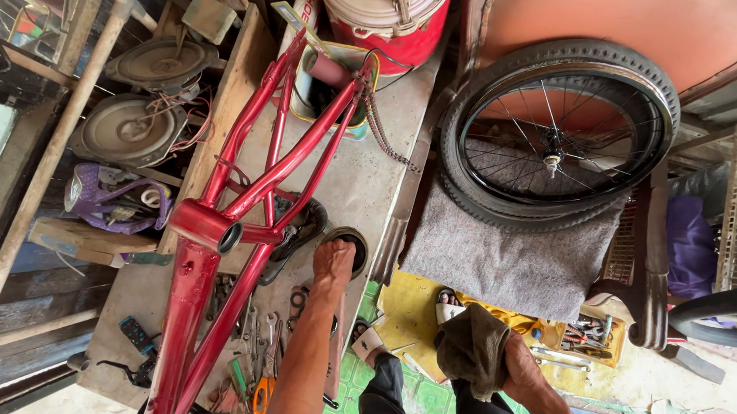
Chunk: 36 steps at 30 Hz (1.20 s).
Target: The person picks up a rag and repeatedly wipes small metal bicycle parts, including bearings and a crank arm, using a rag. The person dips the rag into a small container of dark liquid between wipes. The parts are handled one at a time on a cluttered workbench.
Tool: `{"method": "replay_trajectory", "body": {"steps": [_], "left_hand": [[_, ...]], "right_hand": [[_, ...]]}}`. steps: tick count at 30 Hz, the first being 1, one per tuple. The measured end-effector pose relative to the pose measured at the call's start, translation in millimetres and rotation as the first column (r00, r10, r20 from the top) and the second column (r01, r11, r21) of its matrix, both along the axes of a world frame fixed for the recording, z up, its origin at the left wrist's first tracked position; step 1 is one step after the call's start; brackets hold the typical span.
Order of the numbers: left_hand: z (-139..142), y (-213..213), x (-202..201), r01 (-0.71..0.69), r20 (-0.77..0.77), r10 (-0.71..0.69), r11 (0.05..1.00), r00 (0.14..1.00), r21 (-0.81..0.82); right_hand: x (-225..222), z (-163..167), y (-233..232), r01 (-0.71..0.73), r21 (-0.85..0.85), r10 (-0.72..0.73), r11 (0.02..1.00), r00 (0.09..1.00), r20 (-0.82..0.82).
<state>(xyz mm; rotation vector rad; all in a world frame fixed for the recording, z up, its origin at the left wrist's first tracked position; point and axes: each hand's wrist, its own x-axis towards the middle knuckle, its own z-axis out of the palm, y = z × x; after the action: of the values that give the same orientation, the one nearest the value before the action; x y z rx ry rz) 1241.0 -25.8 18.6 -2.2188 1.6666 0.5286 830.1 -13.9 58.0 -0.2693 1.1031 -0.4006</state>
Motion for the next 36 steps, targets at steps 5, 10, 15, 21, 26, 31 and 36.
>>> {"method": "replay_trajectory", "body": {"steps": [5,10,15,21,26,31,36], "left_hand": [[-1,0,0,-0.014,0.007,0.014,0.996,1.000,0.085],[-3,-1,-1,-0.016,-0.017,0.019,0.986,1.000,0.169],[-1,14,3,-0.176,-0.096,0.174,0.984,0.980,-0.010],[25,36,1,-0.490,-0.358,0.379,0.817,0.853,-0.304],[35,48,1,-0.643,-0.526,0.442,0.707,0.726,-0.293],[21,60,2,-0.608,-0.517,0.368,0.662,0.773,-0.438],[9,66,-4,-0.921,-0.873,0.377,0.347,0.309,-0.176]], "right_hand": [[1,-1,1,0.001,0.019,-0.001,1.000,1.000,0.000],[3,0,0,-0.006,0.001,0.006,1.000,1.000,0.027],[4,-1,0,-0.045,-0.038,0.045,0.998,0.999,0.022],[18,7,-1,-0.063,-0.031,0.064,0.998,0.998,0.028],[32,18,-2,-0.061,0.018,0.062,0.998,0.996,-0.057],[42,15,0,-0.045,0.006,0.046,0.999,0.999,-0.030],[50,16,1,-0.101,-0.090,0.106,0.991,0.993,0.052]]}}
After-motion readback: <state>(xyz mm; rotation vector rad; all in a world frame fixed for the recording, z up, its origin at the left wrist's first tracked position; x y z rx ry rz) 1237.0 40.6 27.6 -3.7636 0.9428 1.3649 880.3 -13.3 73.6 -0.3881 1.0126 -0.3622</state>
